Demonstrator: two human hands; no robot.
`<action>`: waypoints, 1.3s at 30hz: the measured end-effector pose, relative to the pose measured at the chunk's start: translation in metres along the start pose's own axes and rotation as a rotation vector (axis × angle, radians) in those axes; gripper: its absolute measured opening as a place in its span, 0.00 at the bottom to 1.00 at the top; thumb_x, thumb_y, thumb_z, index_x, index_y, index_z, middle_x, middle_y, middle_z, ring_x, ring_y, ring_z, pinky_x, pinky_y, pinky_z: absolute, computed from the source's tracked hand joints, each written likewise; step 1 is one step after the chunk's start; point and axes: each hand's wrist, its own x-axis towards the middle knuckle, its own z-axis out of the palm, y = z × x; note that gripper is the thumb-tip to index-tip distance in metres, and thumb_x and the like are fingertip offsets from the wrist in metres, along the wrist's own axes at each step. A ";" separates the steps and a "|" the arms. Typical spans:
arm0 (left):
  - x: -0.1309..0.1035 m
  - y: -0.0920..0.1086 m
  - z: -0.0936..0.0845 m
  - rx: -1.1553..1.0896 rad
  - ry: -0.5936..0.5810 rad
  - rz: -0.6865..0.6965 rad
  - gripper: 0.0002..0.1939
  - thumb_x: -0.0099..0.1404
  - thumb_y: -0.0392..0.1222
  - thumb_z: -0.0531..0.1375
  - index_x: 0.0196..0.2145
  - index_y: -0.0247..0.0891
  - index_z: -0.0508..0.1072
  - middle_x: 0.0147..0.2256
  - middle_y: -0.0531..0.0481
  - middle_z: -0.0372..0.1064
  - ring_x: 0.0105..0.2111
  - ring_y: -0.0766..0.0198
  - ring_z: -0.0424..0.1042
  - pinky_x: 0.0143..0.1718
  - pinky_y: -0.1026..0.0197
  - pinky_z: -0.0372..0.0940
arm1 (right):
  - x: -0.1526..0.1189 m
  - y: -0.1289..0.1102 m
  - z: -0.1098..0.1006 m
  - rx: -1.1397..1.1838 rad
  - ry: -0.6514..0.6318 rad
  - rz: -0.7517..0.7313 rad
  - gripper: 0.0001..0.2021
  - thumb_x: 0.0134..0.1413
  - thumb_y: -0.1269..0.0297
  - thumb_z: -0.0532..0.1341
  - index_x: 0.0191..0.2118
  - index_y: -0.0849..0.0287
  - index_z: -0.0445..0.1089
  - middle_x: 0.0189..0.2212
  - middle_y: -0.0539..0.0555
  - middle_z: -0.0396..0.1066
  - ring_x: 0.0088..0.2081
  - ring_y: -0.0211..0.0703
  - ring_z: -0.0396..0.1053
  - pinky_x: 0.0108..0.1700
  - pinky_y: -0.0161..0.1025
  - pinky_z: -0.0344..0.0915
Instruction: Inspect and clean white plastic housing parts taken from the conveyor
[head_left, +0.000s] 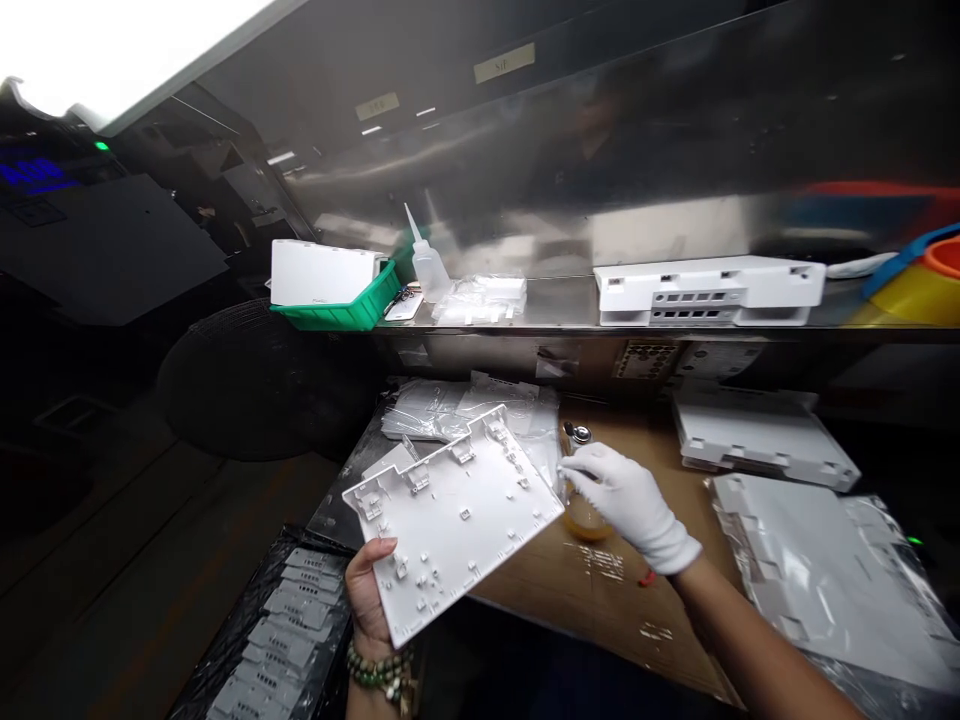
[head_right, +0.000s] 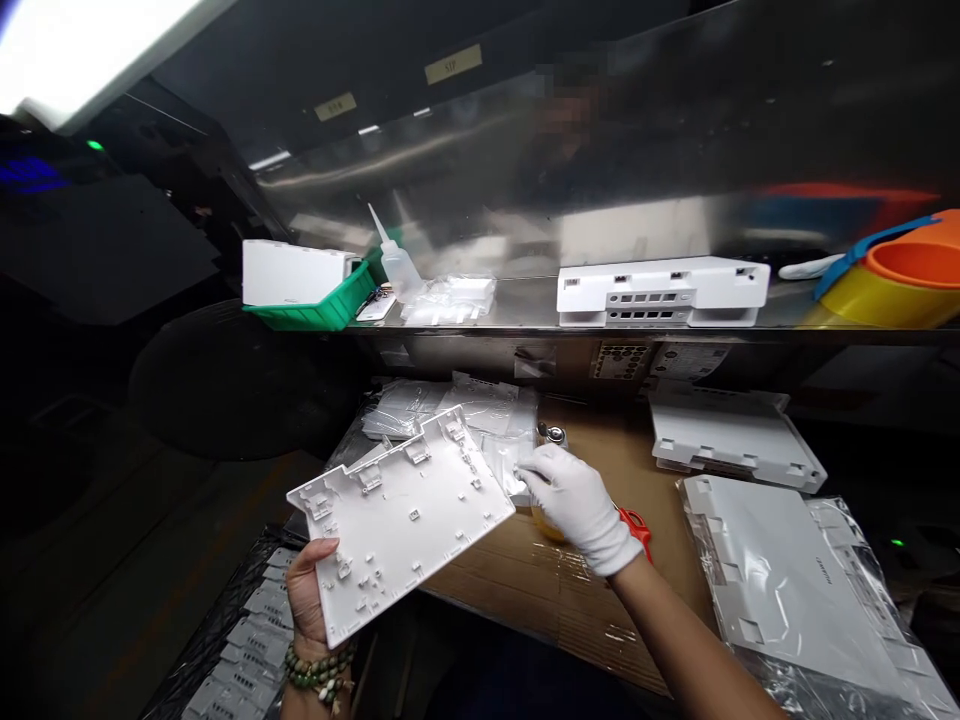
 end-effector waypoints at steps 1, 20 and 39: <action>-0.001 -0.001 0.000 0.018 -0.003 -0.034 0.38 0.60 0.32 0.51 0.68 0.45 0.63 0.42 0.46 0.82 0.53 0.45 0.76 0.63 0.37 0.62 | 0.006 -0.002 -0.001 0.034 0.036 0.041 0.05 0.61 0.67 0.64 0.37 0.53 0.79 0.37 0.51 0.80 0.39 0.42 0.77 0.43 0.38 0.74; -0.008 -0.030 -0.003 0.060 0.161 -0.311 0.42 0.49 0.34 0.63 0.64 0.35 0.67 0.49 0.36 0.78 0.51 0.35 0.76 0.57 0.32 0.66 | 0.031 0.011 0.022 -0.008 0.156 0.124 0.08 0.63 0.58 0.63 0.39 0.52 0.80 0.40 0.52 0.79 0.42 0.45 0.76 0.47 0.42 0.70; 0.021 -0.087 0.035 0.498 0.409 0.119 0.30 0.51 0.23 0.64 0.51 0.45 0.77 0.53 0.49 0.73 0.48 0.58 0.73 0.46 0.64 0.67 | 0.000 -0.067 0.056 0.278 0.180 -0.024 0.06 0.63 0.65 0.64 0.44 0.53 0.76 0.41 0.55 0.78 0.42 0.44 0.77 0.47 0.43 0.75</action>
